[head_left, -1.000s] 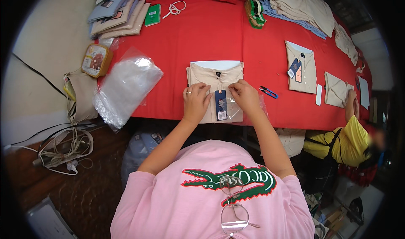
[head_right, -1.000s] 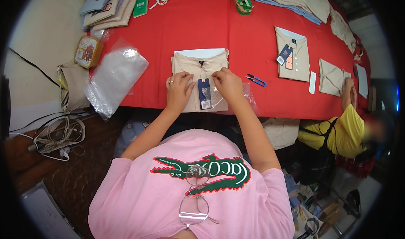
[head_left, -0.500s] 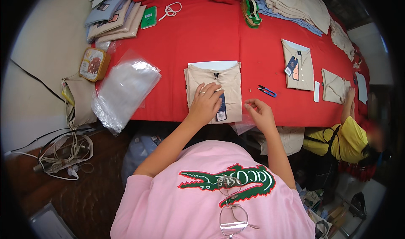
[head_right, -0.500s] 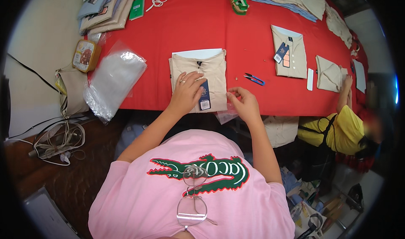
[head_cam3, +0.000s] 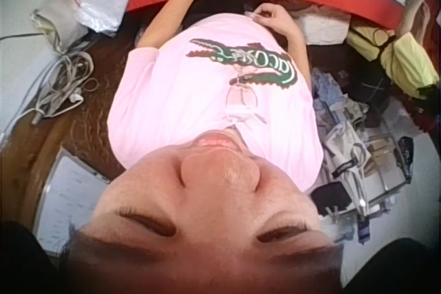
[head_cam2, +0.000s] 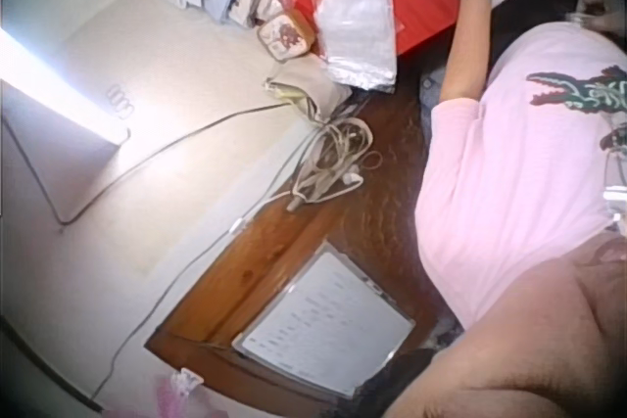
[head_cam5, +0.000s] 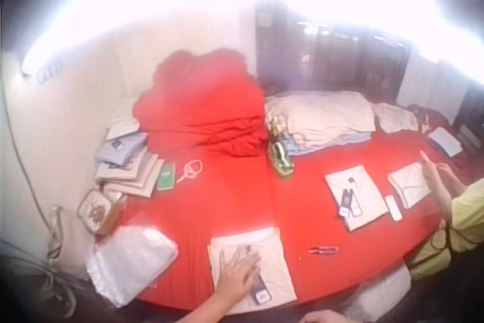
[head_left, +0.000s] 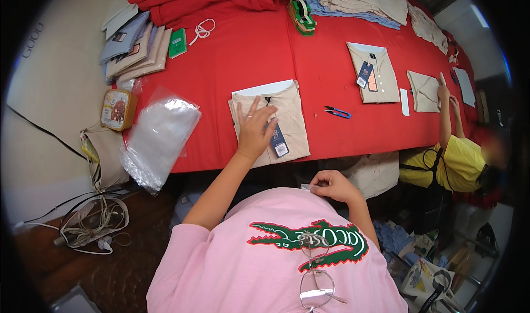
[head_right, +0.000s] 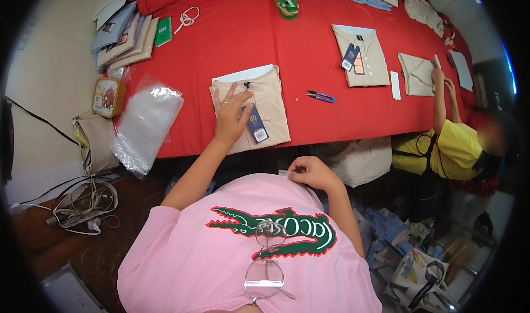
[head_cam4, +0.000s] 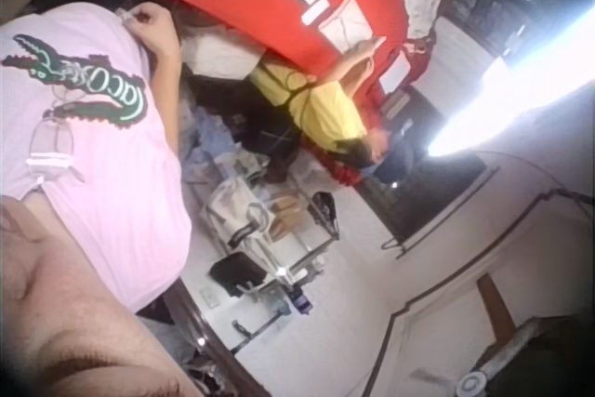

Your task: The person places folded shirts into clear plastic bags, smooths the bags to remove air, and seals them. The person handles both blue and tan shirts, repeating the process for each garment.

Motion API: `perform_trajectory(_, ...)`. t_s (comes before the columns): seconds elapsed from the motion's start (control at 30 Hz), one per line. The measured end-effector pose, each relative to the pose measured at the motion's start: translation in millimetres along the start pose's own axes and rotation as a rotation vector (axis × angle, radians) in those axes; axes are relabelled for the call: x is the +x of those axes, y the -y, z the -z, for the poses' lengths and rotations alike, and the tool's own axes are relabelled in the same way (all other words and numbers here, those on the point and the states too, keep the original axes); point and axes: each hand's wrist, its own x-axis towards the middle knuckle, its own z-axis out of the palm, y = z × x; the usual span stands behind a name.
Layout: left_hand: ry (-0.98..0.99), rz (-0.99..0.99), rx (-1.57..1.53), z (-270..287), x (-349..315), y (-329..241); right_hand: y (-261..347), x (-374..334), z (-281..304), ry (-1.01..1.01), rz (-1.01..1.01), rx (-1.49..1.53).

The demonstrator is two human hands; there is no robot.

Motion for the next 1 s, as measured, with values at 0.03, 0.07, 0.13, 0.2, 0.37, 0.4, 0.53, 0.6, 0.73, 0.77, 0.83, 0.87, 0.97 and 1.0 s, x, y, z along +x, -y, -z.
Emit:
perform_trajectory(0.03, -0.035, 0.081, -0.119, 9.3, -9.3, -3.0, 3.2, -2.1, 3.2, -0.006, -0.014, -0.031)
perform_trajectory(0.07, -0.071, 0.164, -0.236, 18.1, -21.3, -6.4, 7.3, -2.0, 2.6, -0.040, 0.060, -0.069)
perform_trajectory(0.13, -0.116, 0.267, -0.321, 35.0, -45.2, -20.5, 16.4, 4.0, 1.0, -0.060, 0.115, -0.027)
perform_trajectory(0.2, -0.119, 0.307, -0.266, 46.0, -68.8, -38.9, 12.8, 13.6, -1.2, -0.091, 0.108, 0.131)
perform_trajectory(0.37, -0.343, 0.718, -0.514, -5.7, -117.2, -16.1, -7.4, 79.1, 2.1, -0.601, 0.177, -0.089)
perform_trajectory(0.4, -0.303, 0.721, -0.589, -15.1, -112.7, -9.4, -32.5, 101.1, 12.5, -0.560, 0.163, -0.040)
perform_trajectory(0.53, -0.254, 0.674, -0.460, -33.2, -118.1, 12.4, -40.0, 118.0, 19.6, -0.330, 0.149, -0.149)
perform_trajectory(0.6, -0.225, 0.678, -0.495, -30.9, -124.9, 16.2, -40.1, 104.8, 18.0, -0.272, 0.146, -0.199)
perform_trajectory(0.73, -0.110, 0.725, -0.506, -28.5, -127.4, -11.7, -66.9, 68.1, 18.3, -0.254, 0.138, -0.233)
perform_trajectory(0.77, -0.083, 0.731, -0.488, -27.7, -123.2, -23.3, -75.3, 56.3, 20.3, -0.246, 0.099, -0.177)
perform_trajectory(0.83, -0.191, 0.811, -0.597, -32.8, -135.6, -19.6, -63.4, 31.6, 13.4, -0.189, 0.049, -0.071)
perform_trajectory(0.87, -0.248, 0.849, -0.650, -36.8, -143.1, -14.4, -59.8, 20.3, 14.4, -0.085, 0.068, -0.124)
perform_trajectory(0.97, -0.326, 0.978, -0.708, -37.8, -157.1, -10.8, -70.5, -8.5, 33.3, 0.232, 0.042, -0.265)
perform_trajectory(1.0, -0.304, 1.014, -0.573, -33.8, -156.0, -16.5, -70.8, -16.6, 40.1, 0.340, 0.011, -0.320)
